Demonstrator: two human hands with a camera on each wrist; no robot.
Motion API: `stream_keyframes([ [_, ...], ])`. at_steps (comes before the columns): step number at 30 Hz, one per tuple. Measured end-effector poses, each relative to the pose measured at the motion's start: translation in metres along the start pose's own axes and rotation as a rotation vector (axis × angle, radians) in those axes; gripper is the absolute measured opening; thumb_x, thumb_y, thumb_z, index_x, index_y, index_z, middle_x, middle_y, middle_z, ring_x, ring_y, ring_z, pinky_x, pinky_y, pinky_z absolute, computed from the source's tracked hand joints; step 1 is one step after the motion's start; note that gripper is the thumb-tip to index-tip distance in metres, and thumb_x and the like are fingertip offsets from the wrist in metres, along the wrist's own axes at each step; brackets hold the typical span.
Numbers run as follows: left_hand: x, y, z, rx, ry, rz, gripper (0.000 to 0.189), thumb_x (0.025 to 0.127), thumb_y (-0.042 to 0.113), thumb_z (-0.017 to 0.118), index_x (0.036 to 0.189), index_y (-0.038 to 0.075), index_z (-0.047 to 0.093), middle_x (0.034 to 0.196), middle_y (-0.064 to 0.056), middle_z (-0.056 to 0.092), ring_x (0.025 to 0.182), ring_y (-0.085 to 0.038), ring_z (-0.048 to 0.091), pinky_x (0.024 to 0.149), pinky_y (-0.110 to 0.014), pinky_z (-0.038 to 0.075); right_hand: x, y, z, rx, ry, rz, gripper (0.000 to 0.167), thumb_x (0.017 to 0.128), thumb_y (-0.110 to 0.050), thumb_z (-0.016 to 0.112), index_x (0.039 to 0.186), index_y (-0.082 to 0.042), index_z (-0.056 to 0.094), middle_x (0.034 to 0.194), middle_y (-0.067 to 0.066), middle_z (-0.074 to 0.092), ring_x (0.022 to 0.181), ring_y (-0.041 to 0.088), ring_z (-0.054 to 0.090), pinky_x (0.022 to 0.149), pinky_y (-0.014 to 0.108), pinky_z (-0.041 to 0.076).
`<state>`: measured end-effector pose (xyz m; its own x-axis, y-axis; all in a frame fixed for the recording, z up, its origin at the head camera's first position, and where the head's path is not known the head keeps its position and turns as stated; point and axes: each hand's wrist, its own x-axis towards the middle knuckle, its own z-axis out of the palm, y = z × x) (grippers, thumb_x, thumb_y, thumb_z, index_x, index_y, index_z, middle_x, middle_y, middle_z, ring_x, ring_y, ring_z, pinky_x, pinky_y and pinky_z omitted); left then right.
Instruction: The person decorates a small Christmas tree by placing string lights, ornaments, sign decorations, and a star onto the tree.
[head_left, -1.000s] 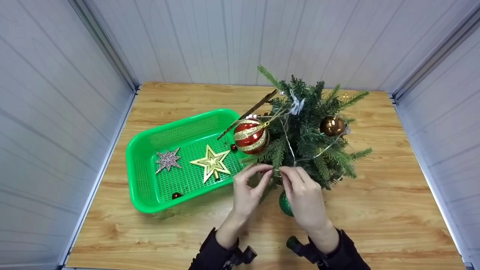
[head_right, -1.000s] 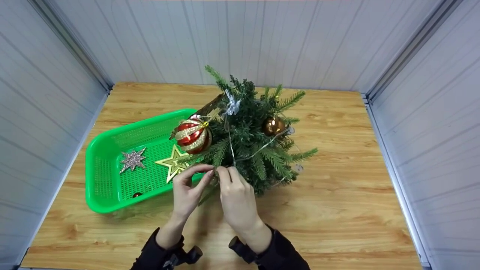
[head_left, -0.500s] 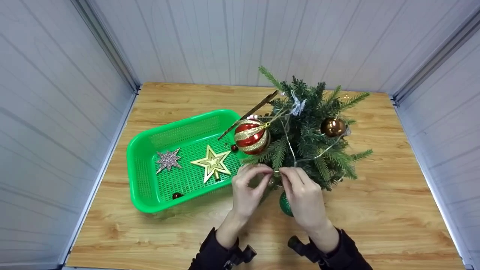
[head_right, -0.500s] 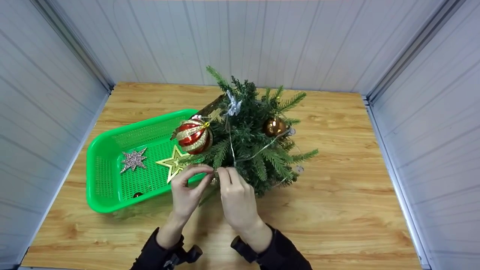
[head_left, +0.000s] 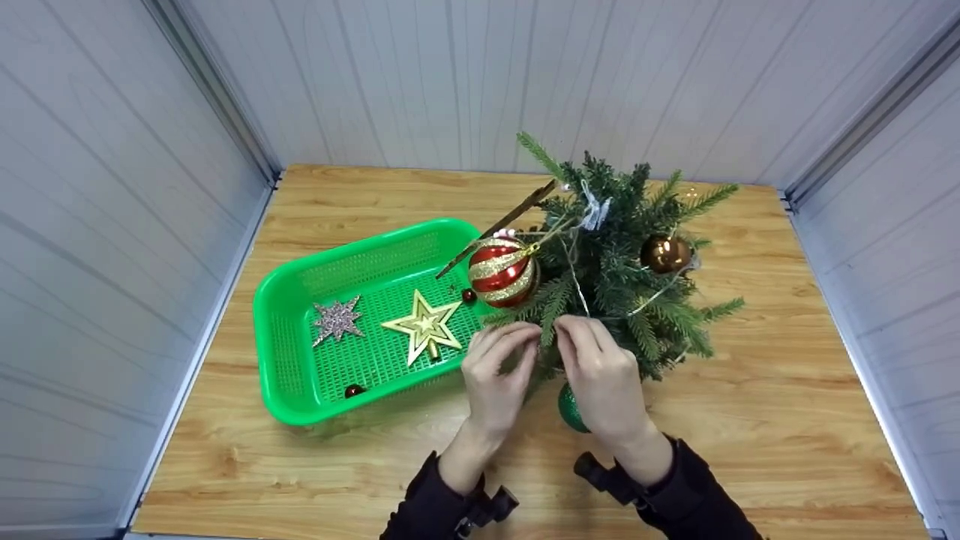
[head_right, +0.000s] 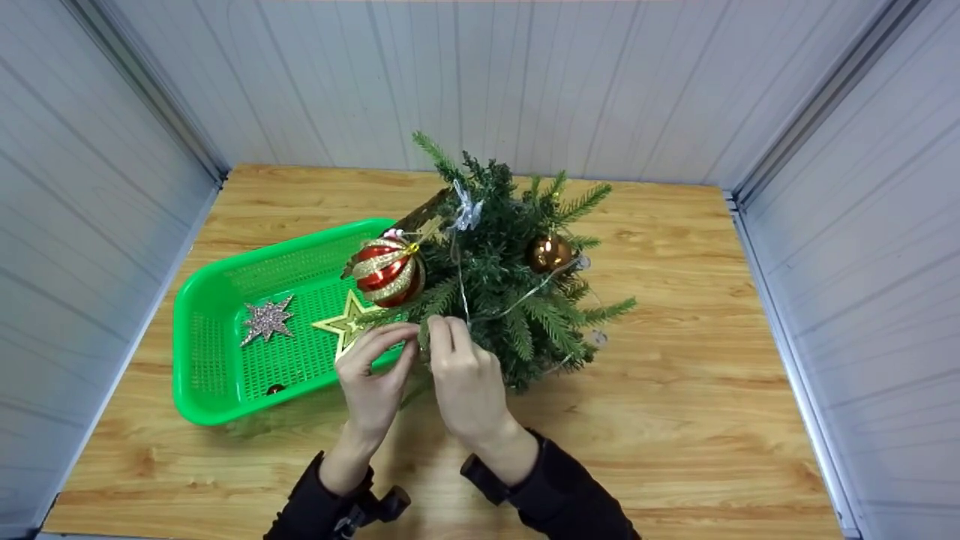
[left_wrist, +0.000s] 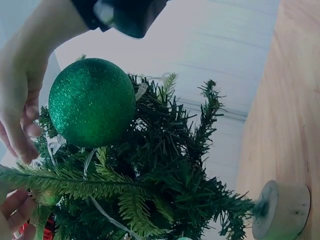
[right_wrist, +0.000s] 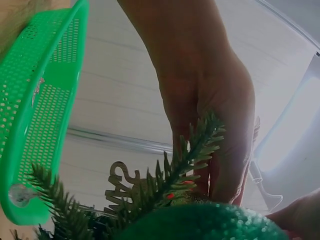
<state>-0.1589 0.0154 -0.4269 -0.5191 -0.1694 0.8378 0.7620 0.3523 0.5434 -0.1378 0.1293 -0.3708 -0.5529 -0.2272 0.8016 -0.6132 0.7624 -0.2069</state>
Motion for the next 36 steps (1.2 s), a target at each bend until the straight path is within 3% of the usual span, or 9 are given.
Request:
stream_keyframes([
  [5,0.003,0.002,0.002,-0.020,0.072,0.068,0.015,0.067,-0.008,0.067,0.081,-0.003,0.067,0.081,-0.012,0.065,0.072,-0.020,0.059,0.067,-0.027,0.047,0.007,-0.001,0.000,0.023,0.038,-0.027,0.014,0.089,-0.004,0.051,0.087,0.005,0.061,0.080,0.014,0.059,0.069,0.022,0.059,0.062,0.026,0.051],
  [8,0.003,0.002,0.003,0.020,0.084,0.089,0.014,0.067,-0.007,0.066,0.081,-0.003,0.067,0.081,-0.011,0.065,0.071,-0.020,0.058,0.065,-0.025,0.046,0.007,0.000,0.001,0.028,0.039,-0.024,0.009,0.086,-0.001,0.054,0.086,0.005,0.061,0.079,0.014,0.059,0.069,0.022,0.059,0.062,0.026,0.051],
  [16,0.003,0.005,0.004,0.265,-0.010,0.117,0.011,0.073,0.002,0.067,0.084,0.003,0.069,0.084,-0.004,0.066,0.073,-0.015,0.060,0.063,-0.026,0.045,0.004,0.007,0.004,-0.007,-0.012,0.034,0.008,0.079,0.006,0.060,0.087,0.005,0.060,0.079,0.014,0.058,0.067,0.023,0.059,0.059,0.028,0.052],
  [21,0.003,0.011,0.000,0.312,-0.092,0.085,0.012,0.078,0.007,0.065,0.089,0.004,0.069,0.089,-0.004,0.066,0.078,-0.014,0.060,0.069,-0.029,0.044,0.004,0.007,-0.002,0.002,-0.071,0.037,0.021,0.072,0.015,0.062,0.092,0.007,0.061,0.085,0.016,0.058,0.070,0.025,0.060,0.059,0.029,0.052],
  [25,0.001,0.015,-0.007,0.290,-0.135,0.048,0.016,0.076,0.006,0.066,0.093,0.004,0.067,0.092,-0.004,0.065,0.082,-0.015,0.059,0.074,-0.029,0.044,0.004,0.003,-0.013,0.066,-0.072,0.028,0.025,0.071,0.017,0.061,0.095,0.008,0.062,0.090,0.017,0.059,0.075,0.026,0.061,0.065,0.026,0.052],
  [29,-0.001,0.016,-0.018,0.239,-0.120,0.010,0.018,0.074,0.005,0.067,0.092,0.003,0.066,0.092,-0.006,0.065,0.084,-0.015,0.059,0.077,-0.029,0.043,0.003,0.004,-0.029,0.172,0.091,0.016,0.013,0.078,0.004,0.060,0.089,0.007,0.064,0.086,0.018,0.062,0.075,0.026,0.061,0.073,0.019,0.049],
  [32,-0.005,0.017,-0.028,0.223,-0.111,-0.003,0.015,0.076,0.009,0.067,0.090,0.003,0.066,0.091,-0.007,0.065,0.085,-0.017,0.059,0.077,-0.029,0.044,0.001,0.014,-0.043,0.208,0.328,0.035,0.012,0.078,-0.005,0.063,0.080,0.006,0.065,0.078,0.019,0.064,0.068,0.022,0.062,0.070,0.015,0.049],
  [36,-0.013,0.022,-0.040,0.219,-0.160,-0.033,0.021,0.078,0.020,0.066,0.090,0.003,0.066,0.094,-0.008,0.064,0.087,-0.018,0.059,0.077,-0.029,0.045,-0.002,0.043,-0.064,0.157,0.626,0.194,0.009,0.074,-0.001,0.067,0.072,0.008,0.063,0.067,0.019,0.062,0.057,0.009,0.058,0.057,0.009,0.046],
])
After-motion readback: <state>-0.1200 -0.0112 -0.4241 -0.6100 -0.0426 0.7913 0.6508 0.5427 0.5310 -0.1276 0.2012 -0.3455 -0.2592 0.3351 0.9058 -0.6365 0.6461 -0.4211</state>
